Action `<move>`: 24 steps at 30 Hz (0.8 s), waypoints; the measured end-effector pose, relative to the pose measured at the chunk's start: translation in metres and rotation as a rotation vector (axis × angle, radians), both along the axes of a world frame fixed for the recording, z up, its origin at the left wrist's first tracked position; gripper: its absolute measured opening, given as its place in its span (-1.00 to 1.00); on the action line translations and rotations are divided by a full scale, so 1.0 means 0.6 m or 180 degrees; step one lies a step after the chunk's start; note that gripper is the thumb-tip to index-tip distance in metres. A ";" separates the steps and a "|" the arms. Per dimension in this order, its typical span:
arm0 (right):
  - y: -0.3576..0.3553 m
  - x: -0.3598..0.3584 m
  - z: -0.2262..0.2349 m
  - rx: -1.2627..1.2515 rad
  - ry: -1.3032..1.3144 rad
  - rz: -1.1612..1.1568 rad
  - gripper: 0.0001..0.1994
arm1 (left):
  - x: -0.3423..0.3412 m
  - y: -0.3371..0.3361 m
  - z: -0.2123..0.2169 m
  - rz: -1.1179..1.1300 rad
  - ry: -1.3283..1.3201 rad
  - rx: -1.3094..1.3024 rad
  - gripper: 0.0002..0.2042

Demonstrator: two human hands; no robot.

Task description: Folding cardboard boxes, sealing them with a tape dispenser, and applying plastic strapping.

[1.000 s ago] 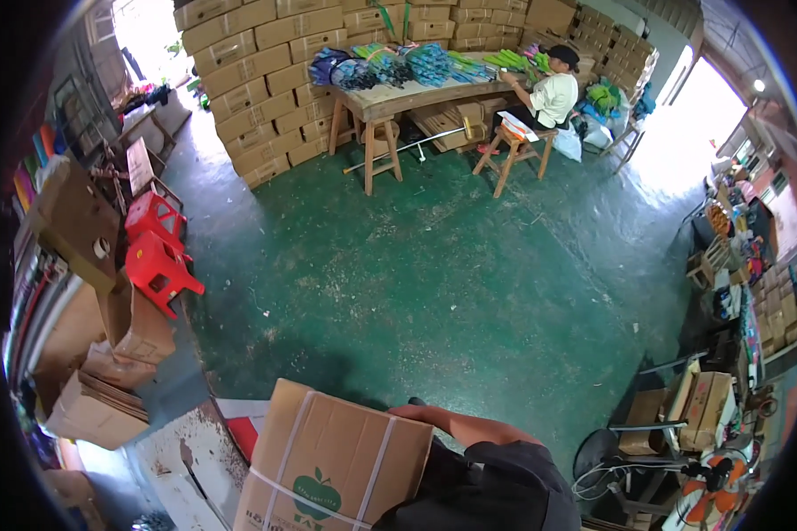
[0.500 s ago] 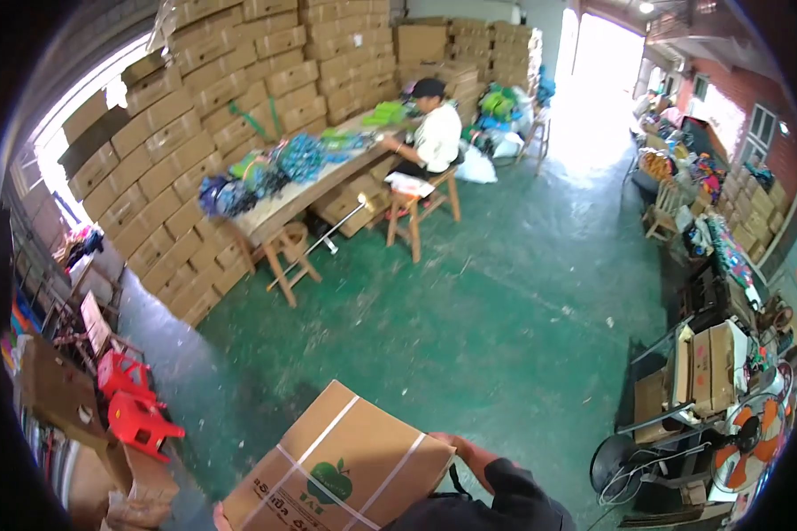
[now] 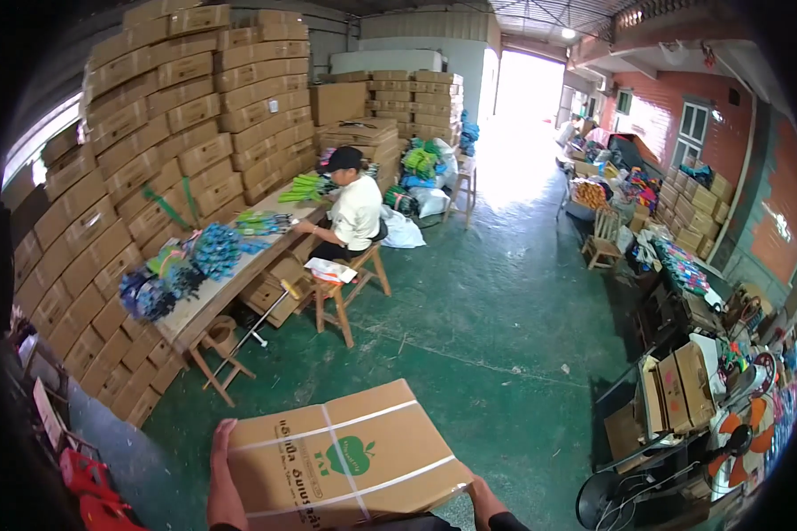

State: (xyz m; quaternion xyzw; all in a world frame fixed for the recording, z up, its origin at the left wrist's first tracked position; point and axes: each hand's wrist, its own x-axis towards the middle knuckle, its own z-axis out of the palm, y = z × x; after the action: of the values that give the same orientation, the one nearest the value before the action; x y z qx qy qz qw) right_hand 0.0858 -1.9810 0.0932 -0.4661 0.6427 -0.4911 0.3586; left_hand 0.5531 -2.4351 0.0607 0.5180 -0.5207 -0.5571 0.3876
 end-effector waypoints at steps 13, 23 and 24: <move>-0.264 -0.379 -0.030 -0.0218 -0.1431 -0.1543 -0.34 | -0.817 -0.429 -0.024 -0.1666 0.0010 0.0158 -0.80; -0.421 -0.756 -0.239 0.0150 -0.2760 -0.2422 -0.40 | -1.276 -0.687 0.040 -0.2088 0.0095 -0.0035 -0.84; -0.445 -0.766 -0.269 0.0169 -0.2949 -0.2558 -0.40 | -1.315 -0.729 0.045 -0.2061 0.0059 -0.0046 -0.84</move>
State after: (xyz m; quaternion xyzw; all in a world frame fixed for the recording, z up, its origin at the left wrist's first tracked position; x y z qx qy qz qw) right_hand -0.3735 -2.2483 -0.0683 0.0837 0.5574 -0.7232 0.3990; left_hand -0.2362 -2.8726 0.0874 0.3176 -0.6588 -0.6524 0.1986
